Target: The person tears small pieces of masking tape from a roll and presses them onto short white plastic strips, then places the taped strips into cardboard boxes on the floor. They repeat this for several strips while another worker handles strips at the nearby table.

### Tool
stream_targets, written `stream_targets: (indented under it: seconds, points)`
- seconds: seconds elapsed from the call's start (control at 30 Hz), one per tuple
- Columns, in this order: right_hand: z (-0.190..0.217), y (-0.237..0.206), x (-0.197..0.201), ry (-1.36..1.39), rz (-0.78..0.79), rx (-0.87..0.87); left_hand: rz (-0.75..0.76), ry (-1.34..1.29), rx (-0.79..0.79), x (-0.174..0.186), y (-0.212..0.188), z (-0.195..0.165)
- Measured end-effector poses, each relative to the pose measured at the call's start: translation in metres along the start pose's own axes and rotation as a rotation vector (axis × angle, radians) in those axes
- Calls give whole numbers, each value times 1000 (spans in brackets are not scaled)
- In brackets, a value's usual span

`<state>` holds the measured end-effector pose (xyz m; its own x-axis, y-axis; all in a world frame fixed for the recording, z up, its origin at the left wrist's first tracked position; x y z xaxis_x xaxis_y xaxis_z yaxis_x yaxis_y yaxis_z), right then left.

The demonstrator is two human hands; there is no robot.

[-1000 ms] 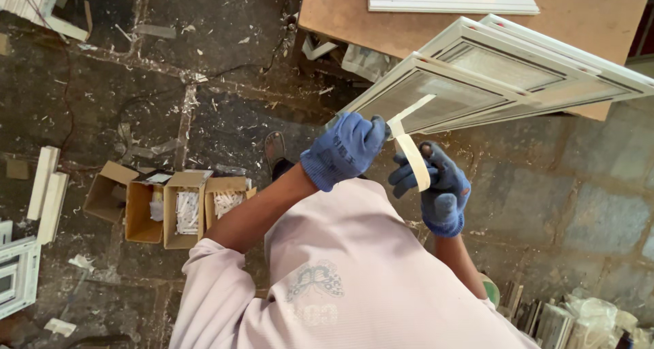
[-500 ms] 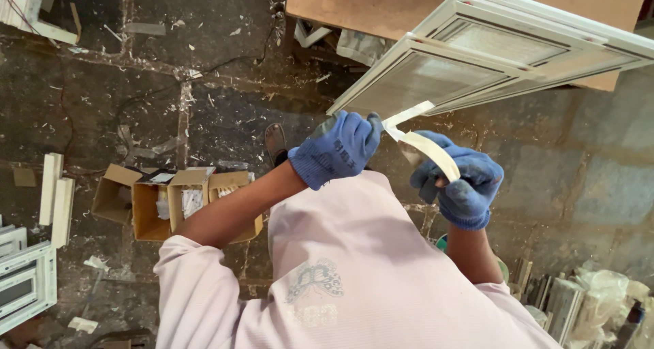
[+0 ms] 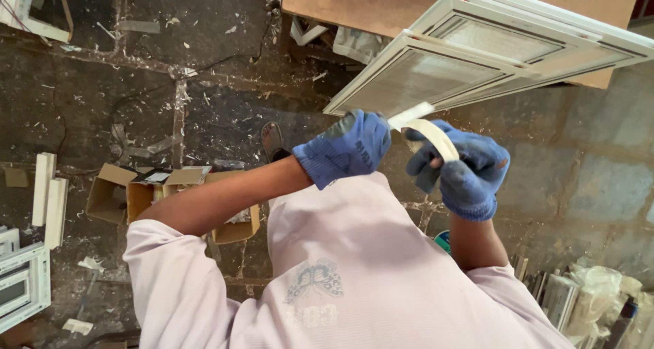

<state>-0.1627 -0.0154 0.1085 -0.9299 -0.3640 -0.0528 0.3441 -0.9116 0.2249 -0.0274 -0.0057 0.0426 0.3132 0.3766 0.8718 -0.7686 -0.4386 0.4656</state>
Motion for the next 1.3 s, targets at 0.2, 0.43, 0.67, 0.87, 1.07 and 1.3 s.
stream_targets:
  seconds: [0.2, 0.43, 0.67, 0.87, 1.07, 1.3]
  points:
    - [-4, -12, -17, 57, 18, -2, 57, 79, 186, -3, 3, 32]
    - [-25, -9, -23, -197, 178, 59, -132, -666, 518, -4, 1, 59]
    - [-30, 3, -13, -181, 221, 141, -190, -1469, 909, -43, -11, 69]
    - [-30, -2, 0, -132, 185, 133, -12, -1775, 1055, -68, -27, 66]
    - [-76, -9, 15, -154, 154, 1, -65, -1808, 949, -60, -15, 56]
    - [-133, -6, 44, 66, -227, -332, -8, -1544, 694, -42, -3, 46]
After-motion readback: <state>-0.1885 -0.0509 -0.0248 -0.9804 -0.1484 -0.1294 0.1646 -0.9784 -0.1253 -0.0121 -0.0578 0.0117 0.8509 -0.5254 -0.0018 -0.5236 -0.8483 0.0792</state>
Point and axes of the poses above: each hand's wrist, its own y-axis towards the middle knuckle, its own x-axis out of the back of the hand, z = x × y, the point moved 8 cm from there along y, towards the middle knuckle, and after that the axes turned 5 degrees about z, right-handed, at the moved point
